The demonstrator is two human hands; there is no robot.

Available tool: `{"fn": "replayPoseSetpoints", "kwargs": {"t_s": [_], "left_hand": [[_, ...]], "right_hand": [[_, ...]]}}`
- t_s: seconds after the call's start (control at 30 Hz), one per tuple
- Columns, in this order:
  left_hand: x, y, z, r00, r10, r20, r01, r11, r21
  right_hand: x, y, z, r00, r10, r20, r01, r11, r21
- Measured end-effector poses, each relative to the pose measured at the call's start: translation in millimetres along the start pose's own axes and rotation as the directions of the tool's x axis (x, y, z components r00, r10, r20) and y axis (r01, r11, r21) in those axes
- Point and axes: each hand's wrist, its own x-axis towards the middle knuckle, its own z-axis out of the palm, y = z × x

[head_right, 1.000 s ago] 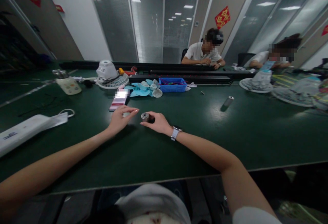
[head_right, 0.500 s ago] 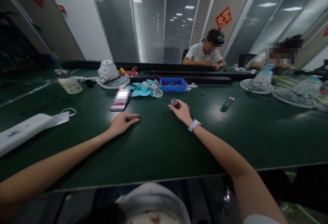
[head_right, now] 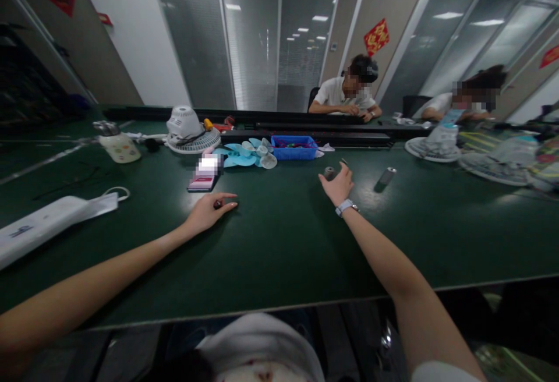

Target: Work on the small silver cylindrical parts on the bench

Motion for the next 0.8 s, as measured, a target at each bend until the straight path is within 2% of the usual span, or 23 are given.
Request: {"fn": "replayPoseSetpoints", "kwargs": {"t_s": [0.07,0.1,0.13,0.17,0.2,0.23,0.3,0.33,0.37,0.43,0.5,0.57,0.7,0.8], "left_hand": [[1,2,0.5,1.000,-0.026,-0.009,0.026,1.000,-0.015],[1,2,1.0,0.999,-0.041,-0.014,0.041,0.999,-0.018],[1,2,1.5,0.998,-0.056,-0.021,0.056,0.998,-0.019],[2,2,2.0,0.997,-0.070,-0.031,0.069,0.997,-0.020],[2,2,2.4,0.996,-0.080,-0.040,0.080,0.997,-0.021],[2,1,2.6,0.995,-0.087,-0.044,0.086,0.996,-0.026],[2,1,2.5,0.995,-0.093,-0.048,0.091,0.995,-0.040],[2,1,2.3,0.994,-0.092,-0.050,0.090,0.995,-0.047],[2,1,2.2,0.995,-0.090,-0.051,0.088,0.995,-0.053],[1,1,2.1,0.995,-0.086,-0.054,0.083,0.995,-0.062],[1,1,2.4,0.995,-0.084,-0.054,0.080,0.995,-0.065],[1,1,2.9,0.995,-0.082,-0.052,0.079,0.995,-0.063],[1,1,3.3,0.995,-0.088,-0.056,0.085,0.995,-0.053],[1,1,3.2,0.994,-0.089,-0.058,0.086,0.994,-0.061]], "right_hand": [[-10,-30,-9,0.992,-0.060,-0.108,0.058,0.998,-0.022],[-18,-48,-13,0.989,-0.116,-0.088,0.117,0.993,0.003],[-27,-67,-16,0.977,-0.212,-0.014,0.212,0.976,0.052],[-39,-86,-19,0.940,-0.327,0.101,0.314,0.941,0.125],[-52,-104,-20,0.861,-0.447,0.241,0.402,0.890,0.213],[-64,-120,-19,0.757,-0.547,0.358,0.462,0.835,0.299],[-88,-146,-15,0.538,-0.676,0.503,0.512,0.737,0.441],[-97,-155,-12,0.455,-0.710,0.537,0.517,0.702,0.490],[-104,-161,-8,0.395,-0.731,0.557,0.516,0.678,0.524],[-111,-168,-1,0.329,-0.748,0.576,0.512,0.654,0.557],[-111,-169,2,0.307,-0.749,0.587,0.512,0.650,0.562],[-110,-169,2,0.308,-0.747,0.589,0.515,0.651,0.557],[-108,-172,-3,0.364,-0.752,0.550,0.531,0.653,0.540],[-108,-175,-2,0.376,-0.762,0.528,0.538,0.643,0.545]]}}
